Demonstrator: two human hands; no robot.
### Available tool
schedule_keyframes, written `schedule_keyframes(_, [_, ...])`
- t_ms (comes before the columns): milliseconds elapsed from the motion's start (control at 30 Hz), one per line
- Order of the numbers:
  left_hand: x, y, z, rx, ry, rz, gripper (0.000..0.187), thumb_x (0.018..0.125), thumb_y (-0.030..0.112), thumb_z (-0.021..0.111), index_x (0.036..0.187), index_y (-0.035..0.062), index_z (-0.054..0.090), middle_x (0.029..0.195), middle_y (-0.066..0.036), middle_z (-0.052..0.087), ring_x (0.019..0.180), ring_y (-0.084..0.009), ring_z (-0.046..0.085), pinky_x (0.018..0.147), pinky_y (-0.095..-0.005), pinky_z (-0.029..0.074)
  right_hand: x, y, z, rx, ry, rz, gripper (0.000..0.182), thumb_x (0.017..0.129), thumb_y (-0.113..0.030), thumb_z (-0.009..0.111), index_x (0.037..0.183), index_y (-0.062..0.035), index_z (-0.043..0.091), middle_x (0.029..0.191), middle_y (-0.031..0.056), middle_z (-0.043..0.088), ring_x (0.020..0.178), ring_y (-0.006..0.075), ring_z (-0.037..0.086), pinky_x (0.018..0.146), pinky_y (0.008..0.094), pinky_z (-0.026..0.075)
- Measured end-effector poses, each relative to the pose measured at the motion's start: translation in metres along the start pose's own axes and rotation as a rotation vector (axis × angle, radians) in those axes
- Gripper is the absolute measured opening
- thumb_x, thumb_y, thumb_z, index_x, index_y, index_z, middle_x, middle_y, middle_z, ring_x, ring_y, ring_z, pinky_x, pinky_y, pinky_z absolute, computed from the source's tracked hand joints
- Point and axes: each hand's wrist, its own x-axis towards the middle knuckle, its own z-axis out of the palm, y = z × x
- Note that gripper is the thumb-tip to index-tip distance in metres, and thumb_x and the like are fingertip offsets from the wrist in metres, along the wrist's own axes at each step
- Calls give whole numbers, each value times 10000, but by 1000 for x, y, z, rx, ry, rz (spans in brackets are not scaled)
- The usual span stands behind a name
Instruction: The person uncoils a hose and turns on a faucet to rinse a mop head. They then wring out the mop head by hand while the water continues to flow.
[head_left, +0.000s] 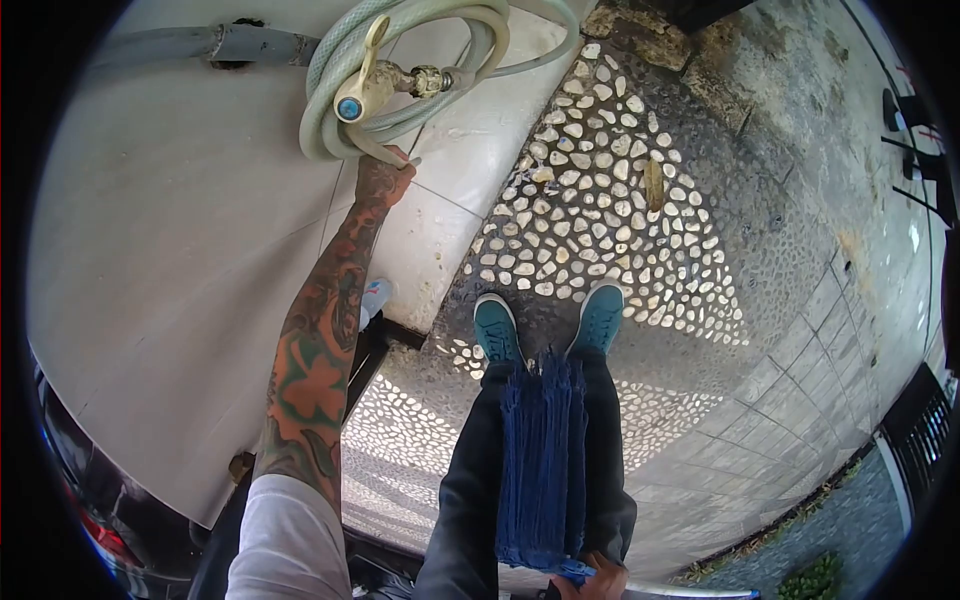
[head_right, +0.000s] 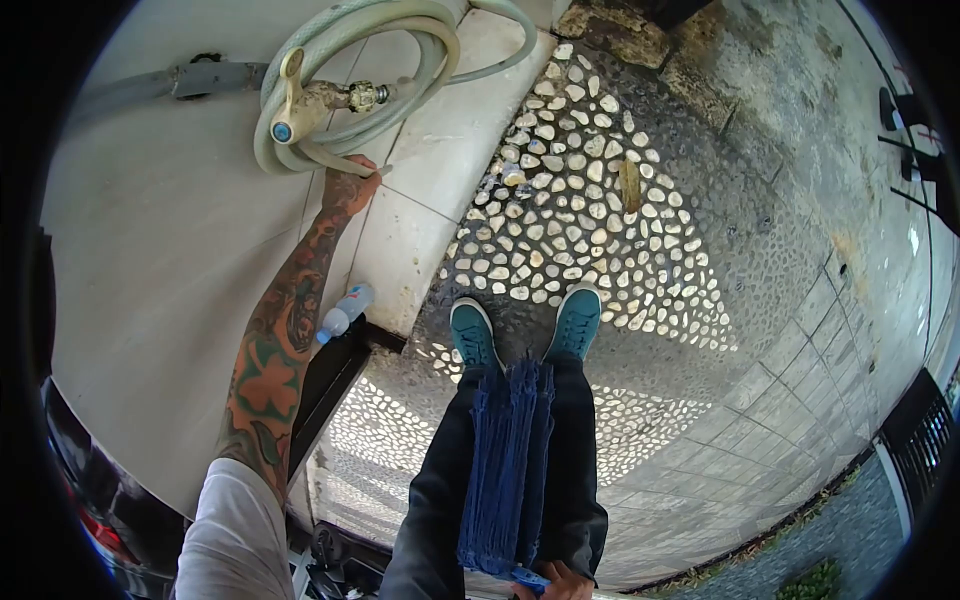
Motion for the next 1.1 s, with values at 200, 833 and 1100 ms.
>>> schedule_keyframes(200, [0,12,-5,64,-25,12,175,739,131,779,870,42,703,817,-71,708,768,-198,684,747,-339,543,-1,1,2,-27,-12,-5,576,683,-374,878,1068,10,686,1010,230,689,869,421,664,798,488,541])
schedule_keyframes(833, [15,-53,58,-1531,245,-145,312,1025,155,559,1202,-102,557,1158,-179,640,976,-236,648,860,-332,568,-2,-1,2,-19,-1,4,559,703,-385,867,1051,19,699,1008,243,694,904,423,675,826,481,552])
schedule_keyframes(1100, [-6,12,17,-102,209,139,186,892,169,733,1015,30,724,931,-62,716,840,-175,662,764,-308,530,2,-4,-2,-8,1,19,542,687,-352,874,1035,23,697,978,246,688,873,432,671,789,483,554])
